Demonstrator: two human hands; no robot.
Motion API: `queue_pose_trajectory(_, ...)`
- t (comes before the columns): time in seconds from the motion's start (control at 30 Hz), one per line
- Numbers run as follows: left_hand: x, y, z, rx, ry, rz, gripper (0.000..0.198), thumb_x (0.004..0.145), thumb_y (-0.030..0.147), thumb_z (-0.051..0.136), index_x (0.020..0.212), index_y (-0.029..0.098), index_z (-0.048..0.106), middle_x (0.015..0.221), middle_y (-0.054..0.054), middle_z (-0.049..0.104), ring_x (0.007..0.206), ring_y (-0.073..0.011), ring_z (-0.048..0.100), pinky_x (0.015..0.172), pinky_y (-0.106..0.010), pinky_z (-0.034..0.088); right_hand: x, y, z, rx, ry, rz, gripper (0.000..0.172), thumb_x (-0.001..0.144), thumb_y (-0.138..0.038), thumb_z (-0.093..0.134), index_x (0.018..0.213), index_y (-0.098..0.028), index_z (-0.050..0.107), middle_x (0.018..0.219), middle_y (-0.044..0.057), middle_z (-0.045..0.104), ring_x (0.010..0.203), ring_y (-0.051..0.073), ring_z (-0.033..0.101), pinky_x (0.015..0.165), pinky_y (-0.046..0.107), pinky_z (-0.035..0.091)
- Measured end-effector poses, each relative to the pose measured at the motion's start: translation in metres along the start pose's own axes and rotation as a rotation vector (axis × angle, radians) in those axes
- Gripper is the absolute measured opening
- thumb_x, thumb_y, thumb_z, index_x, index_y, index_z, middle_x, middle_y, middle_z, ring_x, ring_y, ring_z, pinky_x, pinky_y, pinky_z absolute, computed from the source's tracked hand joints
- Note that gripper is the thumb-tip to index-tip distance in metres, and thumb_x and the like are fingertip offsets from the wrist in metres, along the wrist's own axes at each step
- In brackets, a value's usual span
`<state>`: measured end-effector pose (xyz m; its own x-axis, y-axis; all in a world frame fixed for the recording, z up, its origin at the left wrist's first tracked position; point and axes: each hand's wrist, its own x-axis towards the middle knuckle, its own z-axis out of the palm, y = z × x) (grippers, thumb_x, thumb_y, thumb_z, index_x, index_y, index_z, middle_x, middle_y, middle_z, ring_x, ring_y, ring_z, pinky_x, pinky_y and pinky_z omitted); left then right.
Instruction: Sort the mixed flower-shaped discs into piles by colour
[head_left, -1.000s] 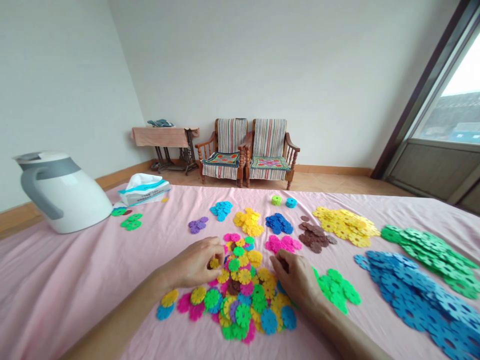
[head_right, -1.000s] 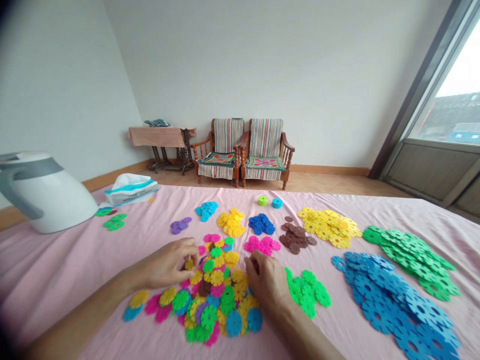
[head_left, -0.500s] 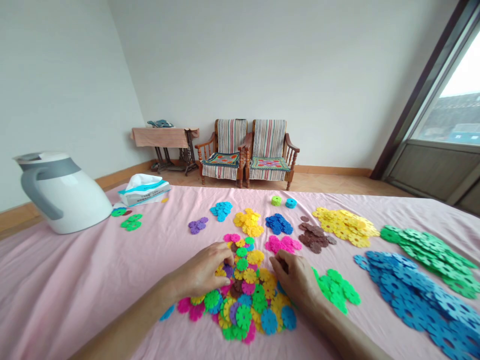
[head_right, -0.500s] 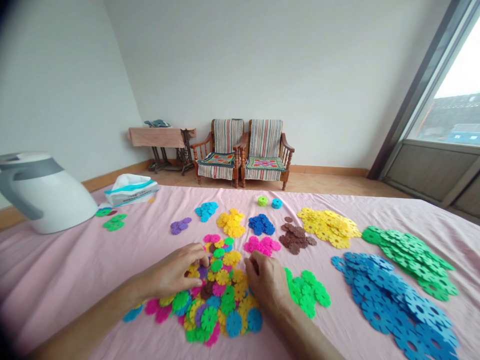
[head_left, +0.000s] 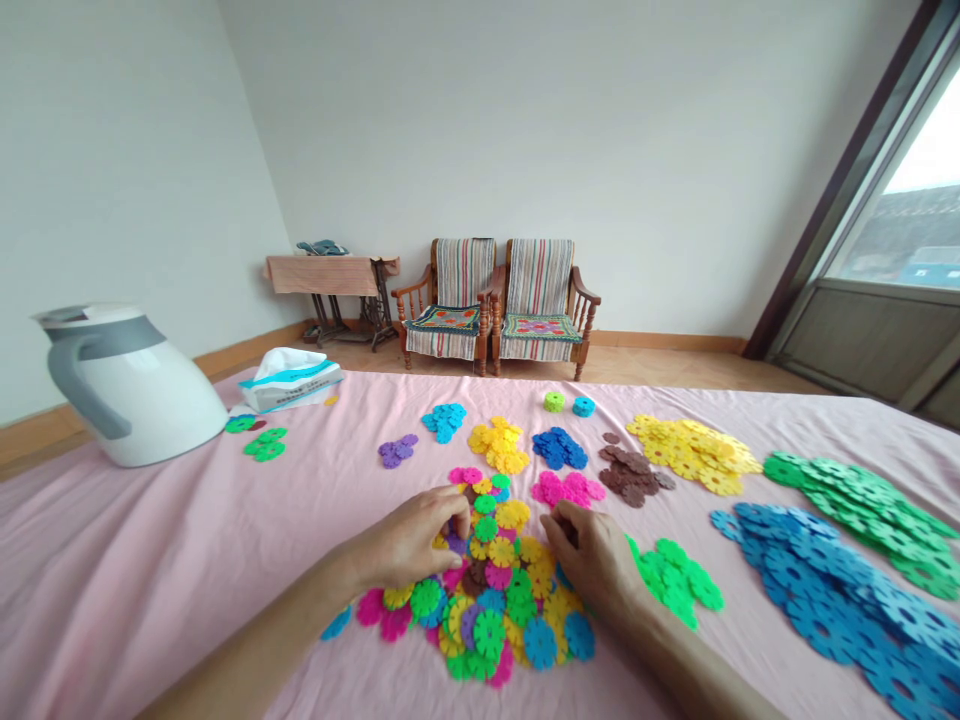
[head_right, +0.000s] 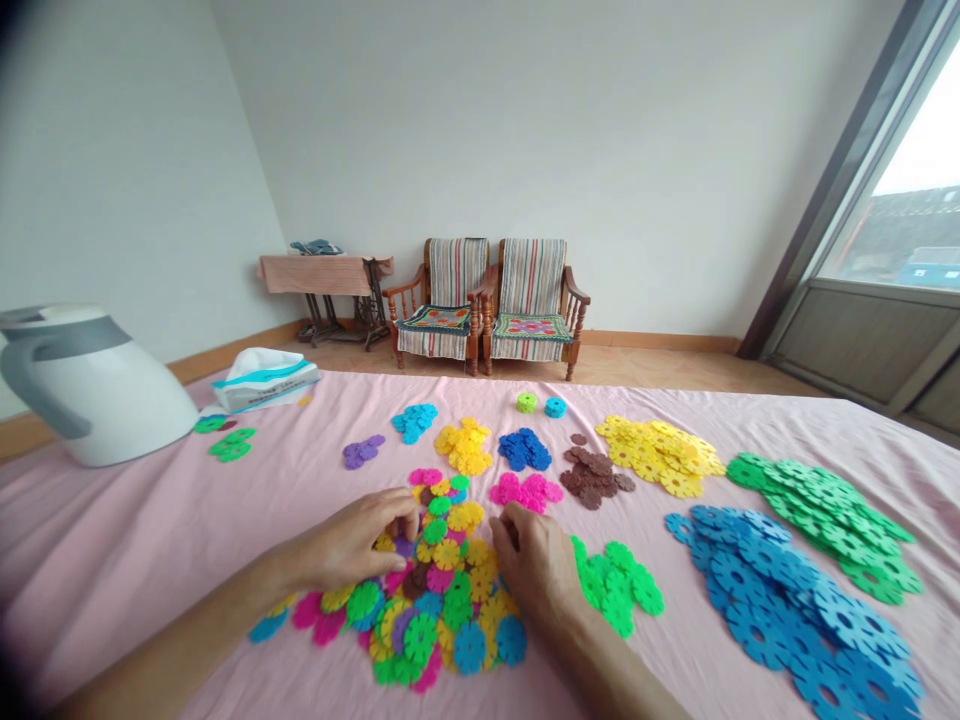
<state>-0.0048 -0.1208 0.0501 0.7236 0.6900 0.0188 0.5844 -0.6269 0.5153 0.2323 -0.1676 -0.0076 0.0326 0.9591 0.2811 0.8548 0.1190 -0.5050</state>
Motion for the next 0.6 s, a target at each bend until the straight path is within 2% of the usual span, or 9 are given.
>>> queue_pose_trajectory(0.2, 0.0, 0.002, -0.003, -0.115, 0.002, 0.006, 0.014, 0.063, 0.008, 0.052, 0.073, 0.017, 0.053, 0.076, 0.001, 0.053, 0.068, -0.012, 0.049, 0.061, -0.021, 0.039, 0.0, 0.001, 0.0, 0.002, -0.005, -0.013, 0.029, 0.085, -0.033, 0.042, 0.059, -0.019, 0.046, 0.051, -0.003, 0.048, 0.048, 0.009, 0.038, 0.048, 0.023, 0.02)
queue_pose_trajectory(0.33, 0.003, -0.008, -0.011, -0.305, 0.018, -0.052, 0.005, 0.068, 0.015, 0.052, 0.072, 0.016, 0.055, 0.072, 0.001, 0.056, 0.065, -0.0112, 0.051, 0.061, -0.021, 0.042, 0.0, -0.001, -0.002, 0.0, -0.02, -0.007, 0.029, 0.085, -0.032, 0.041, 0.059, -0.019, 0.043, 0.052, -0.003, 0.047, 0.049, 0.009, 0.037, 0.049, 0.023, 0.021)
queue_pose_trajectory(0.4, 0.006, -0.022, -0.018, -0.374, 0.139, -0.108, 0.007, 0.068, 0.02, 0.055, 0.072, 0.015, 0.055, 0.069, 0.001, 0.056, 0.064, -0.0119, 0.053, 0.061, -0.022, 0.043, 0.0, -0.001, -0.003, -0.002, -0.024, 0.003, 0.029, 0.085, -0.033, 0.042, 0.059, -0.019, 0.042, 0.052, -0.003, 0.047, 0.049, 0.009, 0.037, 0.049, 0.023, 0.021)
queue_pose_trajectory(0.47, 0.008, -0.041, -0.024, -0.393, 0.344, -0.191, 0.011, 0.066, 0.025, 0.057, 0.07, 0.015, 0.054, 0.066, 0.001, 0.057, 0.062, -0.0127, 0.054, 0.059, -0.023, 0.043, -0.001, -0.001, -0.003, -0.003, -0.026, 0.004, 0.029, 0.085, -0.033, 0.042, 0.059, -0.019, 0.041, 0.052, -0.003, 0.047, 0.049, 0.009, 0.038, 0.05, 0.023, 0.021)
queue_pose_trajectory(0.53, 0.009, -0.063, -0.028, -0.361, 0.551, -0.276, 0.012, 0.062, 0.025, 0.057, 0.069, 0.015, 0.054, 0.065, 0.001, 0.057, 0.061, -0.013, 0.054, 0.059, -0.024, 0.043, -0.001, -0.001, -0.003, -0.004, -0.027, 0.0, 0.029, 0.085, -0.032, 0.042, 0.06, -0.019, 0.041, 0.053, -0.003, 0.047, 0.05, 0.01, 0.039, 0.05, 0.023, 0.021)
queue_pose_trajectory(0.6, 0.008, -0.086, -0.031, -0.282, 0.698, -0.364, 0.012, 0.061, 0.026, 0.056, 0.067, 0.016, 0.054, 0.064, 0.001, 0.058, 0.06, -0.0137, 0.055, 0.06, -0.024, 0.044, -0.001, -0.001, -0.003, -0.013, -0.026, -0.004, 0.029, 0.085, -0.032, 0.042, 0.059, -0.019, 0.04, 0.053, -0.003, 0.047, 0.05, 0.009, 0.038, 0.05, 0.023, 0.02)
